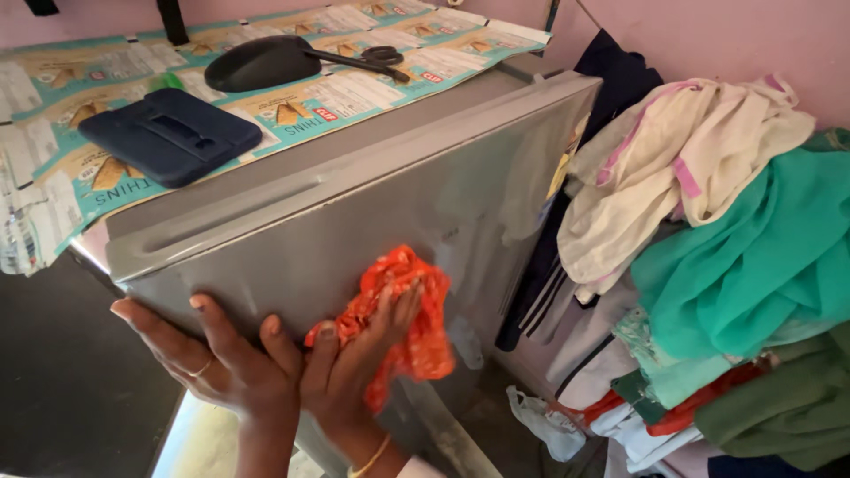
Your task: The person wipes the front surface of a silver refrigerator with an orange patterned cloth. They hold the cloth with both hands and move it across the door in repeated strokes, covering the upper and lower sections.
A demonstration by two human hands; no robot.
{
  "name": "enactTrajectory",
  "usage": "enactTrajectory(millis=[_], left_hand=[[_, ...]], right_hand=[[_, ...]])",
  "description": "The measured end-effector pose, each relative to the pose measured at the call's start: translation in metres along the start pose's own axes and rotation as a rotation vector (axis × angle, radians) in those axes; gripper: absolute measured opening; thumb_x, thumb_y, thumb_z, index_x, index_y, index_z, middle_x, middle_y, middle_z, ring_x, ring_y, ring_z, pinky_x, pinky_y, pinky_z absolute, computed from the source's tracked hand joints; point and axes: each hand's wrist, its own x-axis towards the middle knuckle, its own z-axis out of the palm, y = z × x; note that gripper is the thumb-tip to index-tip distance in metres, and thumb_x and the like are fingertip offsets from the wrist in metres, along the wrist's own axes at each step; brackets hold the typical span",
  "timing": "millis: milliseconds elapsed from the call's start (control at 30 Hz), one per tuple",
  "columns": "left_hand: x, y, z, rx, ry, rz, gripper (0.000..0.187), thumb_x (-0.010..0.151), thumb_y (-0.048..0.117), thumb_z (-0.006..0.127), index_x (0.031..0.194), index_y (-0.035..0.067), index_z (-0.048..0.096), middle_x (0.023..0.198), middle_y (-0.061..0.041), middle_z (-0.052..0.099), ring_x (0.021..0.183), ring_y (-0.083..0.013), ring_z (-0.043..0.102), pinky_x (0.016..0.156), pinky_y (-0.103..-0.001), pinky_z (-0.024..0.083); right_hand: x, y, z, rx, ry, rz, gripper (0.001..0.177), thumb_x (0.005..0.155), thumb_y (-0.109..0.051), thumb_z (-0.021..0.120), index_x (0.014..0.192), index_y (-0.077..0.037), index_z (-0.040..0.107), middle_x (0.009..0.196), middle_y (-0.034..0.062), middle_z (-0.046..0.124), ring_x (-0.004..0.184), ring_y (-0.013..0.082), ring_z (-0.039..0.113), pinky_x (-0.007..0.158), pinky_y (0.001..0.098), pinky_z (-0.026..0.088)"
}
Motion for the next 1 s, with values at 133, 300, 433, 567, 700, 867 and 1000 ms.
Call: enactTrajectory(millis=[133,300,433,567,700,867,1000], left_hand=[[-0.003,0.000,-0.003,0.000,-0.036,0.000,0.058,0.120,0.045,0.032,0.170,0.019,0.020,0.169,-0.033,0.011,0.156,-0.0565,0.025,0.120,-0.064,0.036],[-0.004,-0.003,-0.003,-0.017,-0.052,0.006,0.057,0.122,0.045,0.033,0.172,0.020,0.018,0.167,-0.032,0.008,0.157,-0.0558,0.022,0.122,-0.063,0.035],[-0.005,-0.003,-0.002,-0.024,-0.043,-0.003,0.058,0.121,0.045,0.033,0.171,0.020,0.019,0.168,-0.032,0.010,0.156,-0.0559,0.023,0.122,-0.063,0.036],[-0.006,-0.003,0.001,-0.023,-0.012,-0.011,0.059,0.120,0.047,0.034,0.170,0.019,0.021,0.170,-0.033,0.012,0.155,-0.0556,0.025,0.122,-0.064,0.039],[-0.007,-0.004,0.003,-0.014,0.000,-0.010,0.058,0.119,0.047,0.033,0.169,0.020,0.023,0.170,-0.032,0.013,0.155,-0.0544,0.025,0.123,-0.063,0.041],[-0.008,-0.003,0.003,-0.007,-0.001,-0.003,0.058,0.121,0.046,0.033,0.169,0.017,0.025,0.170,-0.033,0.014,0.155,-0.0558,0.026,0.123,-0.064,0.041],[-0.006,-0.002,0.003,0.000,0.017,0.002,0.057,0.119,0.045,0.033,0.167,0.014,0.028,0.169,-0.033,0.016,0.154,-0.0561,0.028,0.124,-0.065,0.042]], right_hand=[[0.031,0.017,-0.004,-0.030,-0.001,-0.187,0.066,0.110,-0.023,0.042,0.160,0.008,0.013,0.169,0.0344,0.013,0.162,0.0536,0.012,0.134,0.0634,0.008],[0.063,0.034,-0.011,-0.002,0.042,-0.205,0.063,0.113,-0.018,0.039,0.163,0.008,0.011,0.171,0.0306,0.017,0.163,0.0481,0.017,0.137,0.0575,0.014],[0.062,0.044,-0.014,-0.008,0.061,-0.112,0.061,0.110,-0.017,0.040,0.161,0.007,0.018,0.170,0.0299,0.019,0.162,0.0464,0.020,0.135,0.0547,0.017],[0.044,0.054,-0.011,-0.035,0.110,0.016,0.059,0.109,-0.017,0.041,0.159,0.008,0.023,0.169,0.0306,0.020,0.160,0.0463,0.021,0.132,0.0546,0.018],[0.021,0.061,-0.007,-0.054,0.089,0.130,0.059,0.108,-0.016,0.038,0.159,0.009,0.022,0.170,0.0314,0.015,0.159,0.0484,0.018,0.130,0.0557,0.015],[0.004,0.064,-0.010,-0.051,-0.024,-0.212,0.063,0.112,-0.028,0.037,0.164,-0.004,0.012,0.172,0.0258,0.006,0.162,0.0482,0.008,0.133,0.0621,0.009],[0.010,0.052,-0.007,-0.078,-0.112,-0.429,0.061,0.112,-0.032,0.037,0.165,-0.010,0.017,0.170,0.0234,0.013,0.162,0.0505,0.008,0.132,0.0688,0.008]])
